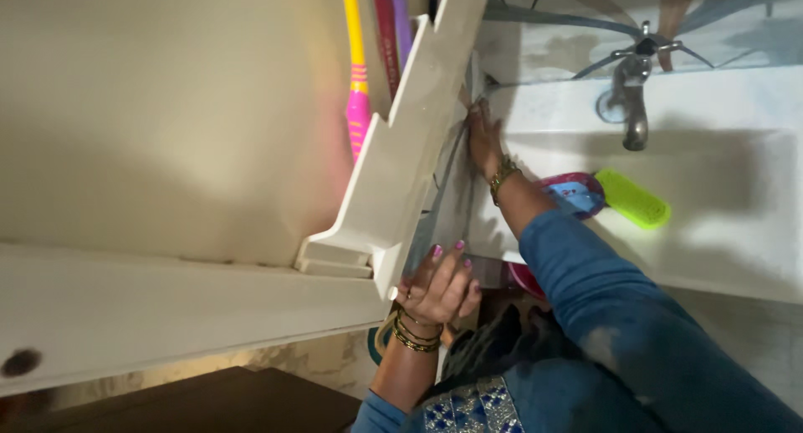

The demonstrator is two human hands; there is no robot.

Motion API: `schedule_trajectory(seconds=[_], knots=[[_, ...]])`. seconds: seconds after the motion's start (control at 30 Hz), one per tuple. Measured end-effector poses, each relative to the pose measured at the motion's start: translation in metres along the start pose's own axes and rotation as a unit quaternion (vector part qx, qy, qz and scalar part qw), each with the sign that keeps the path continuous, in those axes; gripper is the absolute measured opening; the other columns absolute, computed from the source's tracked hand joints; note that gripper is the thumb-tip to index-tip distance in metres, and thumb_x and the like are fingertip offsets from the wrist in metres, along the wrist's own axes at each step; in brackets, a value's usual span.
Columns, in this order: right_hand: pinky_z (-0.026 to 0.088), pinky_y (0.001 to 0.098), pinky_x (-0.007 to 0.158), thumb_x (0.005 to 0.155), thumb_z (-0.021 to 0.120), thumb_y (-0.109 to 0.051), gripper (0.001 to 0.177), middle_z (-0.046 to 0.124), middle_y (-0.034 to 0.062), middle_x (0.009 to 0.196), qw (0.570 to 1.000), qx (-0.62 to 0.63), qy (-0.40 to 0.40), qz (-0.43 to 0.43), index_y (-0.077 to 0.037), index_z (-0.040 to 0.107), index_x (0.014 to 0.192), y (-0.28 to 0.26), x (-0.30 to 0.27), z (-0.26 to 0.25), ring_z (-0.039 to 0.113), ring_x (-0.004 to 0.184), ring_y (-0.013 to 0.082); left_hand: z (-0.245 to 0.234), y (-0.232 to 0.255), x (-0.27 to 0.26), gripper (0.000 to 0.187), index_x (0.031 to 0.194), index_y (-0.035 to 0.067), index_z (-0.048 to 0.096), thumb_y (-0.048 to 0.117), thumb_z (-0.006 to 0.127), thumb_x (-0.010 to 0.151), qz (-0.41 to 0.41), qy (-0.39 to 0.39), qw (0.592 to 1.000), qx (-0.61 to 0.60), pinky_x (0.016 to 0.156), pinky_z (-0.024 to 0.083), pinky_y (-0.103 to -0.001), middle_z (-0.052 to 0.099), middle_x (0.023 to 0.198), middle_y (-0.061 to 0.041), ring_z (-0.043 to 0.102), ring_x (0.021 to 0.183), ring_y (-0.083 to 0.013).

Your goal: The person cleans a bathroom sink and faucet by hand using a sponge and a cloth, then rinses the area with water.

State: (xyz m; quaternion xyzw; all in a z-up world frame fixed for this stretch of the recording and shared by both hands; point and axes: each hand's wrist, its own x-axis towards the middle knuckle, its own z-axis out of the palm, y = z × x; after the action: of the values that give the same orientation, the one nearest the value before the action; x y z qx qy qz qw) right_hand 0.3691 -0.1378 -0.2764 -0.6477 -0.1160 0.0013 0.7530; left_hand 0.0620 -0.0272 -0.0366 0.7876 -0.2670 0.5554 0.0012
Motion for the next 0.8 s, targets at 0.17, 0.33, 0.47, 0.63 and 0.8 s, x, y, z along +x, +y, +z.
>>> schedule_trajectory(seconds=[0.17,0.33,0.47,0.63,0.8], knots=[[-0.003,0.0532,0.13,0.108,0.023,-0.044,0.064,0.031,0.0122,0.168,0.961,-0.27,-0.004,0.052,-0.01,0.029,0.161,0.024,-0.113,0.028,0.027,0.158,0.0262,-0.002,-0.001,0.001,0.031,0.098,0.017,0.075,0.038,0.052,0.102,0.007,-0.015,1.0,-0.016,0.129,0.006,-0.045,0.079,0.112,-0.004,0.064,0.121,-0.0253],[-0.01,0.0572,0.124,0.11,0.028,-0.031,0.057,0.028,0.0184,0.167,0.95,-0.31,-0.033,-0.023,0.002,0.031,0.157,-0.015,-0.13,0.029,0.028,0.155,0.0272,-0.006,0.0,0.008,0.032,0.098,0.018,0.076,0.039,0.052,0.101,-0.001,-0.036,0.999,-0.01,0.13,0.006,-0.044,0.08,0.112,-0.002,0.066,0.121,-0.0239],[-0.003,0.0551,0.125,0.108,0.034,-0.024,0.055,0.048,0.0185,0.152,0.947,-0.318,0.008,-0.048,0.004,0.04,0.155,-0.058,-0.017,-0.019,0.045,0.142,0.0296,-0.007,-0.001,0.012,0.029,0.095,0.017,0.076,0.037,0.055,0.1,-0.008,-0.032,0.999,-0.001,0.13,0.003,-0.044,0.079,0.111,-0.002,0.068,0.119,-0.0244],[0.012,0.0509,0.133,0.104,0.043,-0.015,0.037,0.06,0.0154,0.147,0.817,-0.555,-0.158,-0.004,-0.003,0.064,0.132,-0.078,-0.052,-0.017,0.057,0.139,0.0264,-0.005,0.003,0.003,0.026,0.095,0.016,0.077,0.035,0.059,0.098,-0.022,-0.041,0.999,-0.025,0.129,0.011,-0.043,0.08,0.106,-0.003,0.07,0.114,-0.0255],[-0.003,0.0644,0.121,0.098,0.046,-0.017,0.068,0.028,0.0314,0.158,0.905,-0.403,-0.094,-0.092,0.015,0.027,0.156,-0.094,-0.144,0.012,0.02,0.152,0.044,-0.007,0.004,0.005,0.029,0.099,0.016,0.076,0.037,0.055,0.1,-0.027,-0.048,0.998,-0.012,0.129,0.009,-0.042,0.079,0.11,-0.002,0.069,0.116,-0.0224]])
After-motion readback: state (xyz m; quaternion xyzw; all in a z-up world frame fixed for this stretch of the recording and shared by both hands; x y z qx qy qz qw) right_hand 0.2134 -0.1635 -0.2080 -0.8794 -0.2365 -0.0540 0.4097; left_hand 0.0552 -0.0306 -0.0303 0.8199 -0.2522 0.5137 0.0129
